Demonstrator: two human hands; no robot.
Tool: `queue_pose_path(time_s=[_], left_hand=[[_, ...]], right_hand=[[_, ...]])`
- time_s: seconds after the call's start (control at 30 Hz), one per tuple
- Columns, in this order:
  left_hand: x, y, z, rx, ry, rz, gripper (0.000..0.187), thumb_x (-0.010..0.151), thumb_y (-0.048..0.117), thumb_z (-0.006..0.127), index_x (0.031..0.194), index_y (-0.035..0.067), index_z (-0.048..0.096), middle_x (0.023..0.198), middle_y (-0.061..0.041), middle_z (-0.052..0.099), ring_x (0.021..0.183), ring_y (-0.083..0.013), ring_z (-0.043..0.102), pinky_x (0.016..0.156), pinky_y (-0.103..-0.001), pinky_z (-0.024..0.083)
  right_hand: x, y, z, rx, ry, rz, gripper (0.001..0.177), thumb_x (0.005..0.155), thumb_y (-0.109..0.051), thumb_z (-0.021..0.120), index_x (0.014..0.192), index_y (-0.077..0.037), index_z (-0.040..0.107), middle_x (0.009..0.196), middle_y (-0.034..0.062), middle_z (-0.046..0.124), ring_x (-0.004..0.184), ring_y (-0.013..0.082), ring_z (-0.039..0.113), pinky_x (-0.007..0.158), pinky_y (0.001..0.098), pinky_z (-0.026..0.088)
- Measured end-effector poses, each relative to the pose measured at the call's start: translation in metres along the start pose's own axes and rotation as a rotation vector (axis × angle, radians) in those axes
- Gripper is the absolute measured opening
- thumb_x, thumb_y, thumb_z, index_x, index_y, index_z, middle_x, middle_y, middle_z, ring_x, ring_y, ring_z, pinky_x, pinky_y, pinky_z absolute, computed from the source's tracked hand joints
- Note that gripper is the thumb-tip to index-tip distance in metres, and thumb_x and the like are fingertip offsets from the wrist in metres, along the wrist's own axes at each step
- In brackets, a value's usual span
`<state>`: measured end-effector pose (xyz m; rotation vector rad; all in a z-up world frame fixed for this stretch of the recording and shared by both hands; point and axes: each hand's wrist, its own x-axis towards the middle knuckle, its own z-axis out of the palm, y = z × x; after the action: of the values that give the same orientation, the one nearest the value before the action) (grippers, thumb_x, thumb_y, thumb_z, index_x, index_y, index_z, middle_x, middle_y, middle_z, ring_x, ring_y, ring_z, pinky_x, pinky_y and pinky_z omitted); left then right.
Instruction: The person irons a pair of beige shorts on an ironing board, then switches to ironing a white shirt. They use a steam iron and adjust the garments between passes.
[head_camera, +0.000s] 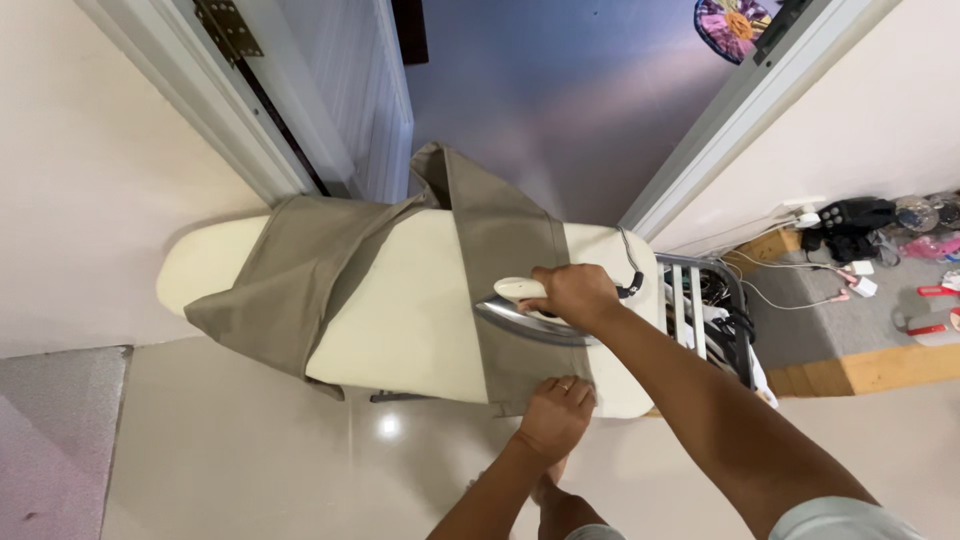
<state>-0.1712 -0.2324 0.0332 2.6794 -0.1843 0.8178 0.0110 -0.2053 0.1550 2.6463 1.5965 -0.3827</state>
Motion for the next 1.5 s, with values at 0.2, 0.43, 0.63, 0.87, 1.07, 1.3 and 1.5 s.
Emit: queue_pose_path(time_s=[0.2,0.43,0.63,0.87,1.07,1.3,1.5], left_hand=[[-0.004,0.002,-0.004,-0.078,0.068,-0.087,0.018,0.080,0.007,0.066,0.097,0.004,0.072,0.105,-0.007,0.069,0.103,-0.0239,0.067,0.089,-0.038,0.054],[-0.014,0.023,0.024,-0.015,-0.017,-0.131,0.025,0.082,0.009,0.063,0.105,0.002,0.069,0.111,-0.013,0.069,0.110,-0.0306,0.065,0.099,-0.045,0.052],[-0.063,0.052,0.039,-0.201,0.013,-0.509,0.019,0.088,0.008,0.060,0.104,0.005,0.071,0.116,-0.012,0.070,0.112,-0.0349,0.065,0.088,-0.044,0.050],[-0.113,0.009,0.015,-1.259,0.613,-1.698,0.020,0.095,0.022,0.059,0.110,0.009,0.063,0.101,-0.003,0.066,0.089,-0.0191,0.062,0.081,-0.035,0.050],[-0.098,0.004,0.010,-1.299,0.659,-1.655,0.022,0.100,0.020,0.065,0.086,0.003,0.059,0.077,-0.008,0.066,0.066,-0.0153,0.060,0.063,-0.031,0.048],[-0.093,0.001,0.001,-1.115,0.512,-1.626,0.019,0.096,0.020,0.065,0.085,0.005,0.062,0.076,-0.003,0.069,0.070,-0.0107,0.065,0.063,-0.027,0.050],[-0.095,-0.012,-0.015,-1.159,0.434,-1.620,0.022,0.095,0.019,0.072,0.089,0.003,0.058,0.075,-0.006,0.067,0.069,-0.0130,0.066,0.064,-0.028,0.053]], right_hand=[[-0.003,0.002,0.006,-0.007,0.072,-0.029,0.062,0.081,-0.073,0.060,0.107,-0.018,0.068,0.076,0.0070,0.073,0.072,0.0264,0.073,0.062,0.0422,0.056],[-0.003,0.003,0.013,-0.010,0.087,-0.002,0.060,0.081,-0.072,0.063,0.102,-0.016,0.068,0.076,0.0084,0.073,0.071,0.0296,0.073,0.060,0.0441,0.056],[-0.014,-0.005,0.013,0.061,0.080,-0.020,0.056,0.081,-0.069,0.066,0.104,-0.017,0.069,0.076,0.0081,0.074,0.072,0.0290,0.073,0.064,0.0448,0.056],[-0.087,-0.009,0.039,0.026,-0.023,-0.031,0.055,0.082,-0.062,0.067,0.116,-0.019,0.067,0.082,0.0070,0.076,0.067,0.0264,0.073,0.059,0.0426,0.056],[-0.121,-0.010,0.060,0.002,0.132,-0.103,0.056,0.083,-0.059,0.070,0.118,-0.016,0.067,0.085,0.0082,0.076,0.062,0.0236,0.073,0.055,0.0389,0.058],[-0.030,0.009,0.020,-0.058,0.024,0.175,0.058,0.091,-0.069,0.057,0.114,-0.016,0.066,0.080,0.0100,0.076,0.069,0.0249,0.073,0.061,0.0401,0.057],[-0.060,-0.001,0.031,-0.078,0.050,0.030,0.065,0.082,-0.071,0.060,0.118,-0.016,0.066,0.075,0.0087,0.075,0.063,0.0259,0.072,0.053,0.0421,0.057]])
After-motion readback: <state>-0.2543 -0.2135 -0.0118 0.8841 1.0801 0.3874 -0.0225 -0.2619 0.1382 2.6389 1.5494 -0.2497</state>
